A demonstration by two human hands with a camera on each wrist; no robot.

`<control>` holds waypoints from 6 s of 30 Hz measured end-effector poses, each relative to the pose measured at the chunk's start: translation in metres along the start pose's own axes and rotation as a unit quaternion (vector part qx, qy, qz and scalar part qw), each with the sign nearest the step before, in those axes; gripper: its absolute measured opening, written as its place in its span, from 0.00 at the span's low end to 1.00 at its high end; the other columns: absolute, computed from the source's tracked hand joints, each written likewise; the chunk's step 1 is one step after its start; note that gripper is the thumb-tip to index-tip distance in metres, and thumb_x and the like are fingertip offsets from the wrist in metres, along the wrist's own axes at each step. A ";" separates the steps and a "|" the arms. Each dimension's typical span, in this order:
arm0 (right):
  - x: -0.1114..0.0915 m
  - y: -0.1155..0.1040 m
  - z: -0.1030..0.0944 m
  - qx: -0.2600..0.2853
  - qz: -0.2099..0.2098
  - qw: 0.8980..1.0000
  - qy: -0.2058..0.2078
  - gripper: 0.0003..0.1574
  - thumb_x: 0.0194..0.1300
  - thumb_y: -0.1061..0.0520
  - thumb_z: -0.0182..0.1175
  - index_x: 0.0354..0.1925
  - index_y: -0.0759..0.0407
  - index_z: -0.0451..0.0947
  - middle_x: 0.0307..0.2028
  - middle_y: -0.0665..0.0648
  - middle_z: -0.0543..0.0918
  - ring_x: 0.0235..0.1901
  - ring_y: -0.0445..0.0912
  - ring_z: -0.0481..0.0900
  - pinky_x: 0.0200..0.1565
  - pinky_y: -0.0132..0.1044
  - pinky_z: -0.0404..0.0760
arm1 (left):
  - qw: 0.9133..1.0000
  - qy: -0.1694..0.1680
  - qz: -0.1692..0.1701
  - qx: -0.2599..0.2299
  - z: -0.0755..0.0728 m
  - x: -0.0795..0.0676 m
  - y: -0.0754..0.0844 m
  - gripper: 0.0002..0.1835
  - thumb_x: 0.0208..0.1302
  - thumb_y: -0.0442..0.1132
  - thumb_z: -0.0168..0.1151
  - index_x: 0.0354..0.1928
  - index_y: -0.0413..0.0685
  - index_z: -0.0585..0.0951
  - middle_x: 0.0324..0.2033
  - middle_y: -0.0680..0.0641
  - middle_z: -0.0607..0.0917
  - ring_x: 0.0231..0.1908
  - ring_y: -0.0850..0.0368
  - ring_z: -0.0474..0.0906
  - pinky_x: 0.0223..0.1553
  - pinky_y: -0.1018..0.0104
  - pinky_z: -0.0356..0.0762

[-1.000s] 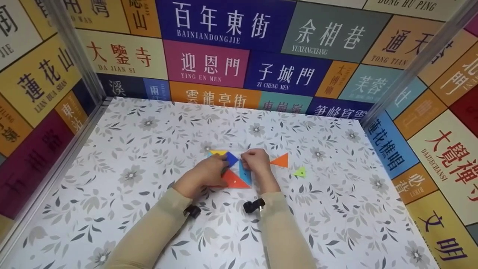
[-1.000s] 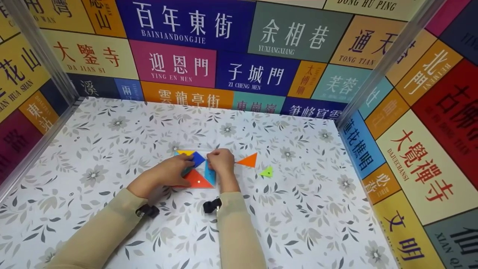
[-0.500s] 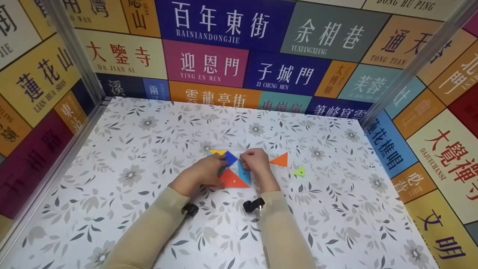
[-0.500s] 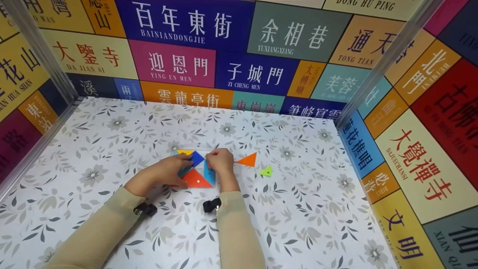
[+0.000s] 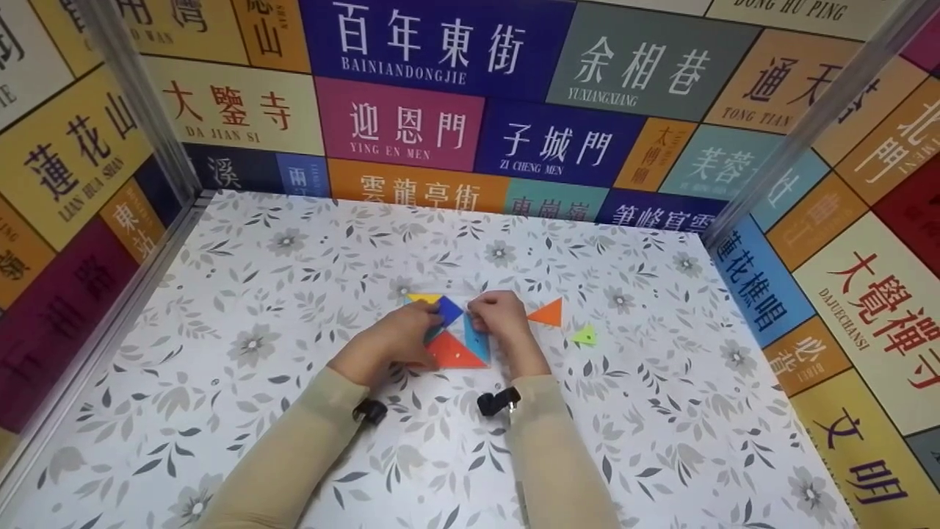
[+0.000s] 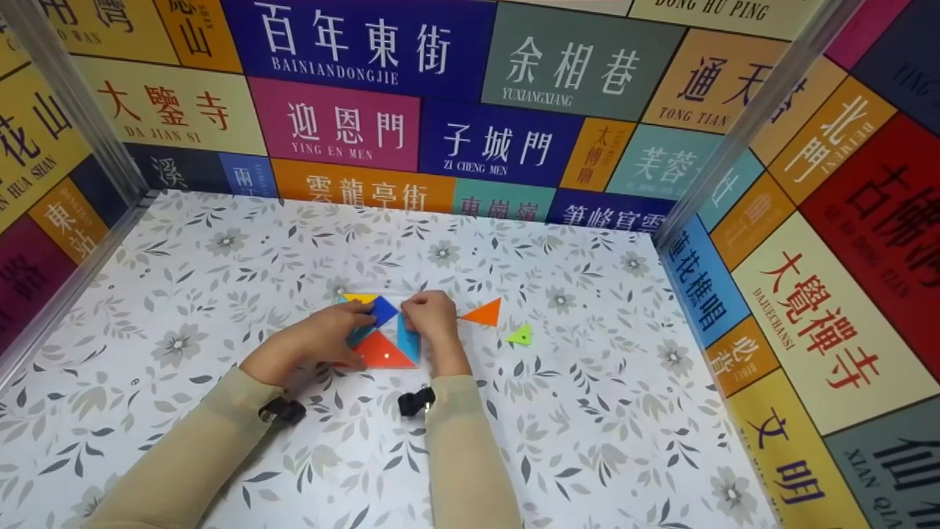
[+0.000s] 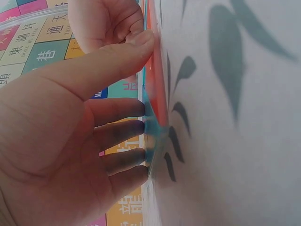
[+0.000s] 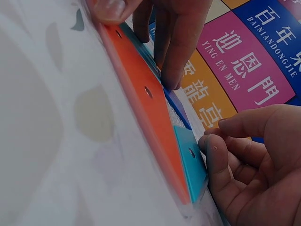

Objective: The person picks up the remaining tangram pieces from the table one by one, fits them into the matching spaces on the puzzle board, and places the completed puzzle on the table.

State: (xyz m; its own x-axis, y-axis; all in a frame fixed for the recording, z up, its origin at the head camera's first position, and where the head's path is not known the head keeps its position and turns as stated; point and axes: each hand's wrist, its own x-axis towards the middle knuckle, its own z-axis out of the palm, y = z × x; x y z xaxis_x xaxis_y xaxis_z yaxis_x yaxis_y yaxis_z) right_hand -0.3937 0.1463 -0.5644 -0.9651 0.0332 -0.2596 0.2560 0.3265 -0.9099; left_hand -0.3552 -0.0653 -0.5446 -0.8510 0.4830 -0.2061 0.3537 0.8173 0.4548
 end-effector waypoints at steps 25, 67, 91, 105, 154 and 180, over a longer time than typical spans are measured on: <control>-0.011 -0.005 -0.052 0.007 -0.045 0.994 0.099 0.10 0.70 0.57 0.65 0.43 0.62 0.89 0.33 0.54 0.86 0.36 0.55 0.89 0.40 0.41 0.89 | 1.000 0.007 0.018 -0.012 0.000 -0.005 -0.003 0.46 0.54 0.47 0.83 0.75 0.42 0.75 0.80 0.40 0.67 0.81 0.39 0.61 0.81 0.46 0.62; -0.024 0.022 -0.140 -0.203 0.122 0.957 0.168 0.39 0.61 0.58 0.71 0.69 0.59 0.72 0.68 0.69 0.74 0.68 0.66 0.69 0.71 0.59 0.71 | 1.000 -0.003 0.025 -0.011 -0.001 -0.004 -0.001 0.47 0.55 0.46 0.82 0.76 0.40 0.73 0.81 0.39 0.65 0.82 0.39 0.59 0.81 0.47 0.61; -0.020 0.022 -0.146 -0.270 0.108 0.950 0.112 0.22 0.62 0.63 0.66 0.54 0.62 0.77 0.54 0.66 0.80 0.54 0.60 0.76 0.58 0.52 0.80 | 1.000 -0.007 0.010 -0.016 -0.002 -0.004 0.003 0.47 0.56 0.47 0.81 0.76 0.41 0.72 0.81 0.39 0.65 0.83 0.39 0.56 0.82 0.46 0.57; -0.022 0.018 -0.150 -0.334 0.082 0.935 0.083 0.09 0.57 0.66 0.66 0.37 0.58 0.80 0.39 0.59 0.81 0.41 0.57 0.78 0.43 0.46 0.81 | 1.000 -0.011 0.013 -0.013 -0.003 -0.004 0.003 0.47 0.57 0.47 0.80 0.77 0.41 0.72 0.81 0.39 0.64 0.83 0.40 0.56 0.82 0.47 0.58; -0.017 0.016 -0.134 -0.460 0.008 0.882 0.101 0.06 0.52 0.61 0.64 0.30 0.63 0.84 0.35 0.64 0.87 0.33 0.56 0.78 0.41 0.53 0.83 | 1.000 -0.006 -0.005 -0.023 0.001 -0.003 0.001 0.48 0.55 0.47 0.82 0.77 0.44 0.73 0.81 0.40 0.65 0.82 0.40 0.57 0.82 0.46 0.58; -0.026 0.017 -0.158 -0.374 0.011 0.913 0.162 0.05 0.62 0.61 0.60 0.31 0.63 0.80 0.32 0.62 0.83 0.34 0.57 0.78 0.44 0.53 0.81 | 1.000 0.000 0.004 -0.019 -0.001 -0.007 0.002 0.48 0.54 0.46 0.82 0.76 0.43 0.73 0.81 0.40 0.65 0.82 0.40 0.57 0.82 0.46 0.58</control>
State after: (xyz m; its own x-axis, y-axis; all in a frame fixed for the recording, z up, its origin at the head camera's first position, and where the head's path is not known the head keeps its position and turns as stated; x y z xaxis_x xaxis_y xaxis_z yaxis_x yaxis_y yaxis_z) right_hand -0.3733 0.3004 -0.5223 -0.9567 0.2860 -0.0545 0.2834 0.8718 -0.3995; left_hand -0.3490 -0.0674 -0.5417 -0.8483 0.4893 -0.2023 0.3455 0.8011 0.4887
